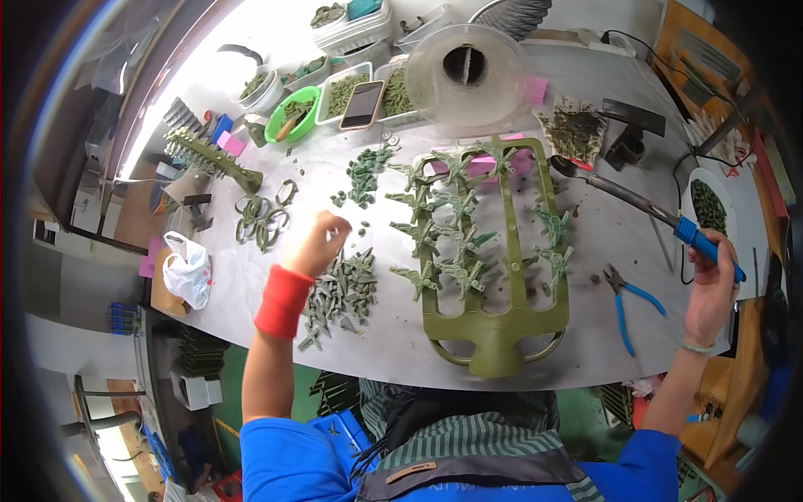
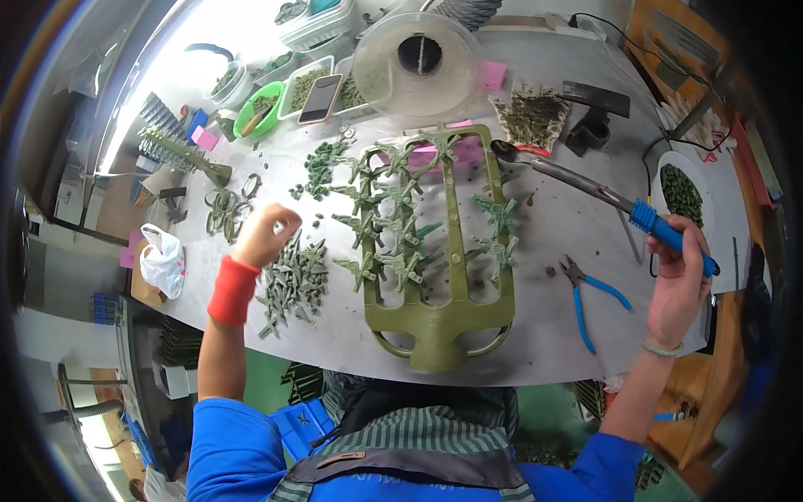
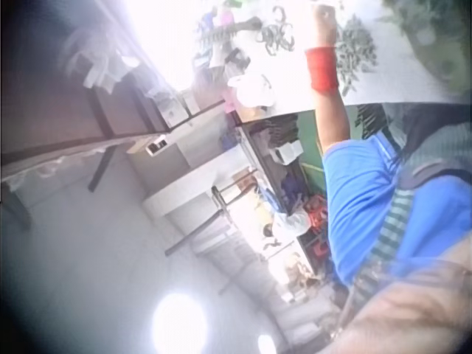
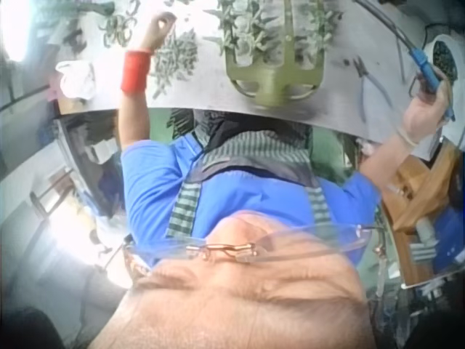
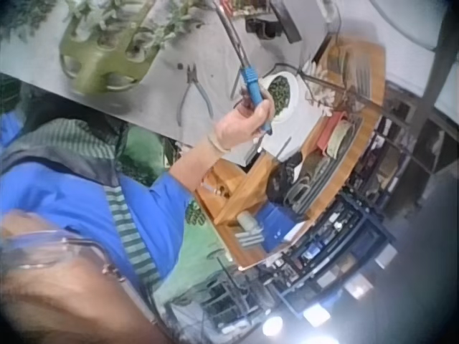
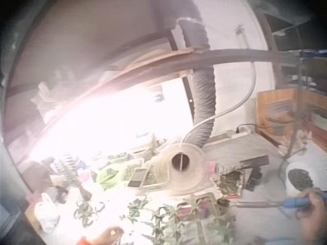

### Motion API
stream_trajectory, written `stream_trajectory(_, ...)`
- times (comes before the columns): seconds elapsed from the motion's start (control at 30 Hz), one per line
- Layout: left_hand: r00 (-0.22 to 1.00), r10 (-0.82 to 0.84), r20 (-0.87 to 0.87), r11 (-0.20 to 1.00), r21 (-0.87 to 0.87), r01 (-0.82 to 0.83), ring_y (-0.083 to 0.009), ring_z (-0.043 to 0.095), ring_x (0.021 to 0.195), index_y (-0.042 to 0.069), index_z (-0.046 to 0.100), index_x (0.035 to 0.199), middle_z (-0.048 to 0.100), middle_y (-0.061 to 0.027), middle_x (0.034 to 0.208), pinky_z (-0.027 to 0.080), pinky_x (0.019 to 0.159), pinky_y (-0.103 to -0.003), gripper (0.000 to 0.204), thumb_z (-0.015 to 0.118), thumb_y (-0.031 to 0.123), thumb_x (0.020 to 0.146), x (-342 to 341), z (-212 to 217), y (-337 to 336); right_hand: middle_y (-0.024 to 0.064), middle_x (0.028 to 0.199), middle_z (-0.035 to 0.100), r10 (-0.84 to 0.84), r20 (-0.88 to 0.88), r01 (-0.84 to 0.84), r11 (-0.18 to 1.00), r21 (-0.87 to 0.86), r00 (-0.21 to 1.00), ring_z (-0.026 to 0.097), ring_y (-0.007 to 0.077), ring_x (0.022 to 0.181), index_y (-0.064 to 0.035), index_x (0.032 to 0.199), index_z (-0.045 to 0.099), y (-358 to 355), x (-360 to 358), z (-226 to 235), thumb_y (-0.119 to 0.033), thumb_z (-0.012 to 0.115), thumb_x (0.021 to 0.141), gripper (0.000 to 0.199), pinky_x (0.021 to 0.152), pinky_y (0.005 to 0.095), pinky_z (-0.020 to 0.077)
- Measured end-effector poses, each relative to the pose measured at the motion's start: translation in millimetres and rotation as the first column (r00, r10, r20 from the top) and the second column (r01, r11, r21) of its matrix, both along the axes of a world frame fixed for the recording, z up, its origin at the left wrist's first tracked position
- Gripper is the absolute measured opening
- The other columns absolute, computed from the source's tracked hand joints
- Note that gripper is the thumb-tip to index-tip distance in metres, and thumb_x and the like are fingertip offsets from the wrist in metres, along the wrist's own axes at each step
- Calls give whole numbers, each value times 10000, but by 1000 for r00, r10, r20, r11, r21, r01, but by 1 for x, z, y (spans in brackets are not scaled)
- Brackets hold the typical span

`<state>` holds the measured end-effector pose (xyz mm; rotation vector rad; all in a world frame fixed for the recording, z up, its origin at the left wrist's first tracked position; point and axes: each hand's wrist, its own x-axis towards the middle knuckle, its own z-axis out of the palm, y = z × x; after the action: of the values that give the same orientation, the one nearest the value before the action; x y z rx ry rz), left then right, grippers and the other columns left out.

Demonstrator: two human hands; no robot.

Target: The person uses a soldering iron to melt and fuse plastic components together on a large green frame, then uses pliers to clip small plastic pieces and attaches them to the frame by hand.

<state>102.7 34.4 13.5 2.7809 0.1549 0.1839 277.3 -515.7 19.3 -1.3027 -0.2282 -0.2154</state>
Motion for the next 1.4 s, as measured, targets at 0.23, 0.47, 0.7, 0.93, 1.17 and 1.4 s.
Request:
stream_trajectory(0.23,998,-49,-49,989,135,55,-312,567,937,104,703,983,607,-81,931,487,834,-406,243,721,13,758,-49,-40,-13,103,1072,660,-46,-20,47,998,49,999,644,167,841,21,1112,642,-12,-24,8,-246,555,1014,298,840,293,519)
stream_trajectory(0.47,995,-3,-100,999,-36,-1,-274,645,736,42,713,940,615,-102,849,524,686,-361,176,751,57,769,-44,-50,6,113,991,685,-109,-15,110,991,82,994,642,163,774,42,1039,657,-13,-56,27,-205,574,997,264,786,295,537)
stream_trajectory(0.7,985,170,-26,975,-139,-172,-244,655,808,32,683,914,667,-105,883,526,744,-336,155,753,49,777,-28,-13,2,118,961,692,-98,-2,98,993,60,995,662,174,754,46,1031,663,-10,-60,34,-184,567,991,252,767,294,538)
stream_trajectory(0.93,875,-314,368,940,252,232,-221,608,977,120,741,970,719,-2,944,426,908,-372,214,791,149,764,48,41,-90,123,971,692,127,36,-126,992,-12,991,680,190,801,47,1047,672,9,-9,26,-170,571,992,245,792,310,553)
stream_trajectory(1.17,794,-528,301,840,326,434,-210,584,1011,169,756,1030,714,26,977,380,951,-403,247,768,202,786,115,32,-135,119,991,698,329,-10,-329,940,-87,944,686,192,831,30,1032,685,25,37,17,-182,592,979,237,808,327,572)
stream_trajectory(1.4,812,-532,238,827,350,440,-195,574,1023,225,766,1043,715,41,983,350,976,-412,230,751,228,813,130,20,-136,116,1007,707,449,-48,-451,890,-65,892,689,192,835,10,1040,703,36,60,4,-182,597,979,228,788,329,569)
